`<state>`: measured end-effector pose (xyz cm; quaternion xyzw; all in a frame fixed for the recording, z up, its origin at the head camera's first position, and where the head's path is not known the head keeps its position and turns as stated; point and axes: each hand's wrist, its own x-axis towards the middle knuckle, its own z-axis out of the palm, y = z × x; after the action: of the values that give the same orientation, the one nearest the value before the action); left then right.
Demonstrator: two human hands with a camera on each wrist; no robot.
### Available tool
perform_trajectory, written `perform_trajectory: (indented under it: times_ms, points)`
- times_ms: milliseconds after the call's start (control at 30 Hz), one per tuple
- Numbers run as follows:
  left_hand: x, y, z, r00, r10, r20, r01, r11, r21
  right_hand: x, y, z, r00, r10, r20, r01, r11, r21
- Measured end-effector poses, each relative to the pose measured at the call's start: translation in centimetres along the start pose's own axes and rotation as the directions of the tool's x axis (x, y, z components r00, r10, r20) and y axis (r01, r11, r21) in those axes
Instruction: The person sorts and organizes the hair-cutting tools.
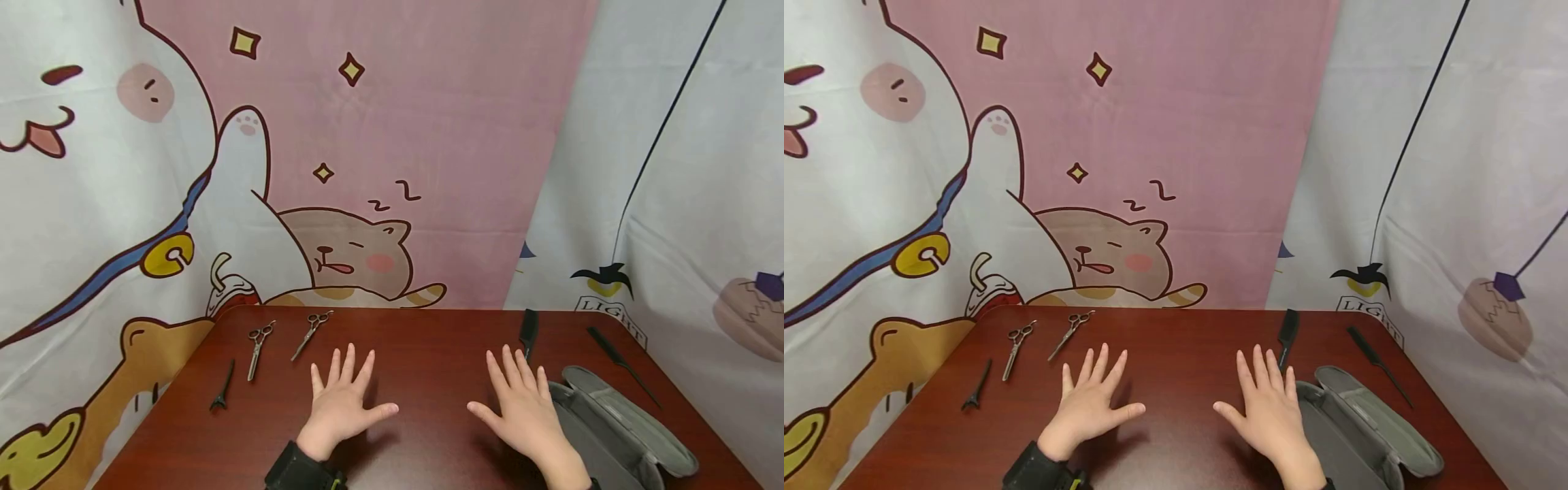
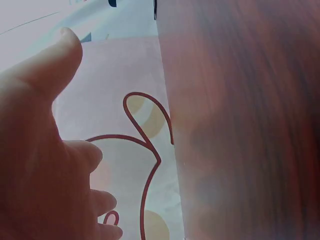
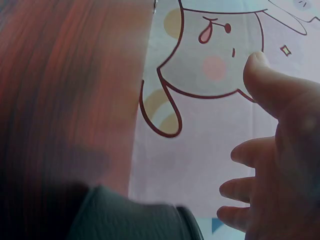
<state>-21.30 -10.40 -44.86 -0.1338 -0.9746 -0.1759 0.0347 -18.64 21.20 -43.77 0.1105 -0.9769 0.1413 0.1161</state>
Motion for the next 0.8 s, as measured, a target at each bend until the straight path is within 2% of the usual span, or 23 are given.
perform_trajectory:
  times_ms: [300, 500, 800]
  points:
    - [0.5, 1.8, 1.0, 0.992, 0.117, -0.049, -0.118, 0.993, -0.023, -2.2, 2.2, -1.9, 0.999, 0.037, -0.031, -0.038, 0.999, -0.011]
    - [0.8, 3.6, 1.7, 0.984, 0.175, -0.017, -0.175, 0.982, -0.065, -3.6, 4.3, -3.0, 0.996, 0.073, -0.044, -0.074, 0.997, -0.019]
    - [1.8, 6.9, 2.8, 0.948, 0.316, 0.029, -0.313, 0.947, -0.069, -6.2, 8.1, -4.6, 0.980, 0.197, -0.012, -0.197, 0.978, -0.061]
